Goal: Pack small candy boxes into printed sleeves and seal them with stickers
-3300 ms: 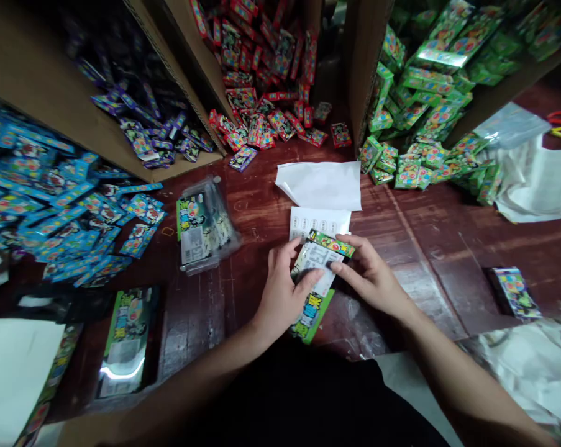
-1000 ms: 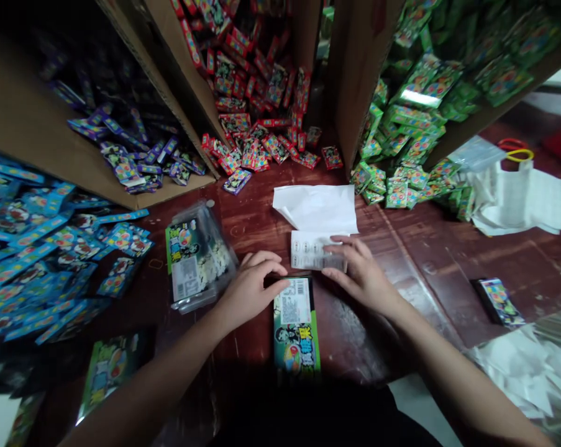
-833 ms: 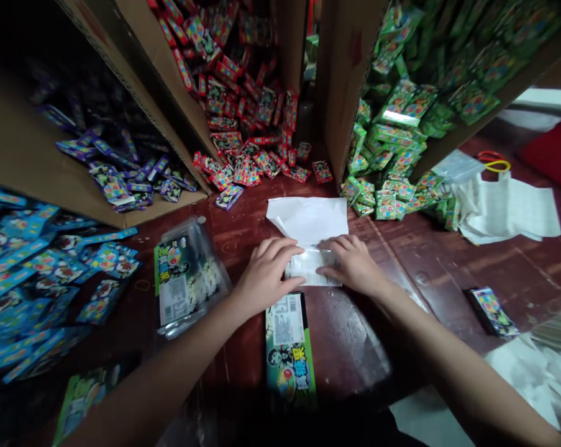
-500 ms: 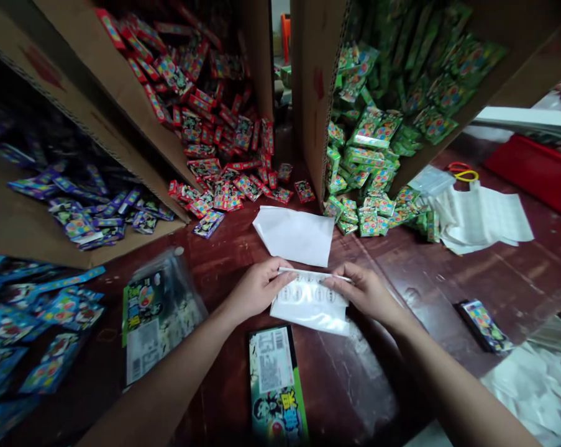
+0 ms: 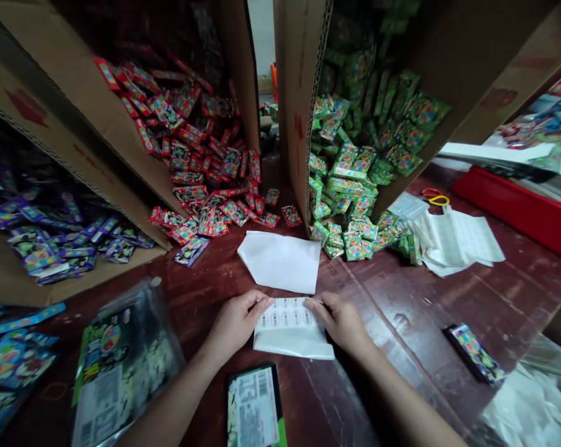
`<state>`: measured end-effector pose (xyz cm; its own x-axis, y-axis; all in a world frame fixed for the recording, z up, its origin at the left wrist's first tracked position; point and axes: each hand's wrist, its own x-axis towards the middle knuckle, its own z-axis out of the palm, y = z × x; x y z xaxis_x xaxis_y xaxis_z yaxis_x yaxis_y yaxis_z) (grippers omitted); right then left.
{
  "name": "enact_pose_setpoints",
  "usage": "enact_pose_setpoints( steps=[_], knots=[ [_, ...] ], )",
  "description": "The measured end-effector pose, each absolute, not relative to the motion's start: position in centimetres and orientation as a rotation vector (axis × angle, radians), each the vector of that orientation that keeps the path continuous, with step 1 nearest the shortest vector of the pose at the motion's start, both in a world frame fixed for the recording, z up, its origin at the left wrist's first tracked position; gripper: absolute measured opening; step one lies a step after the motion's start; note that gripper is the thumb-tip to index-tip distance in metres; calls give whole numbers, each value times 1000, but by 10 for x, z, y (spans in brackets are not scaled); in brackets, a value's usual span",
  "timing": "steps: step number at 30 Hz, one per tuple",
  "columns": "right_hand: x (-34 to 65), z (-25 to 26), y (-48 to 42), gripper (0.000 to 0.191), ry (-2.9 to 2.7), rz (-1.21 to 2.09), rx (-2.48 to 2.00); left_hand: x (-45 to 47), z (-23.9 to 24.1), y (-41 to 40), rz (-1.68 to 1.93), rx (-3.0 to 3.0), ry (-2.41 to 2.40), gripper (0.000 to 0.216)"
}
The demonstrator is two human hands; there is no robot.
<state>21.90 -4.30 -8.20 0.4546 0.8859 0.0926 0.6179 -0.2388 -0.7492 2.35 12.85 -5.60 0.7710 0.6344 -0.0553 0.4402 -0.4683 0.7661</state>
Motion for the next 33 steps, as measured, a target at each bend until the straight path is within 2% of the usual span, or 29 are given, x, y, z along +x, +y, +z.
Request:
enact_pose_setpoints(
  steps=[2,4,7,9,13,16,17,20,23,28,33],
  knots=[
    [221,-83,-45,33,-1287,398,-2002,24,-51,118,470,2412,836,22],
    [224,-84,-47,31,-1323,374,-2017,25,-47,101,516,2645,668,18],
    [231,-86,-52,29,-1357,398,-2013,27,-50,77,274,2783,344,18],
    [237,-84,-55,26,-1373,435,-1998,27,-53,68,172,2809,303,19],
    [249,-71,-57,23,-1423,548,-1902,28,-50,75,275,2709,412,19],
    [251,-59,-57,25,-1396,716,-1763,36,-38,92,422,2527,671,38],
    [250,-56,-56,25,-1347,792,-1710,39,-34,97,392,2470,716,37],
    [242,-54,-51,27,-1142,969,-1598,50,-27,106,231,2311,712,14],
    [234,-57,-44,32,-1043,989,-1596,56,-27,107,219,2163,675,8],
    [225,-63,-39,30,-1092,830,-1605,57,-39,112,188,1998,630,15],
    [224,-66,-38,35,-1161,763,-1749,52,-45,129,31,2018,627,37]
  ],
)
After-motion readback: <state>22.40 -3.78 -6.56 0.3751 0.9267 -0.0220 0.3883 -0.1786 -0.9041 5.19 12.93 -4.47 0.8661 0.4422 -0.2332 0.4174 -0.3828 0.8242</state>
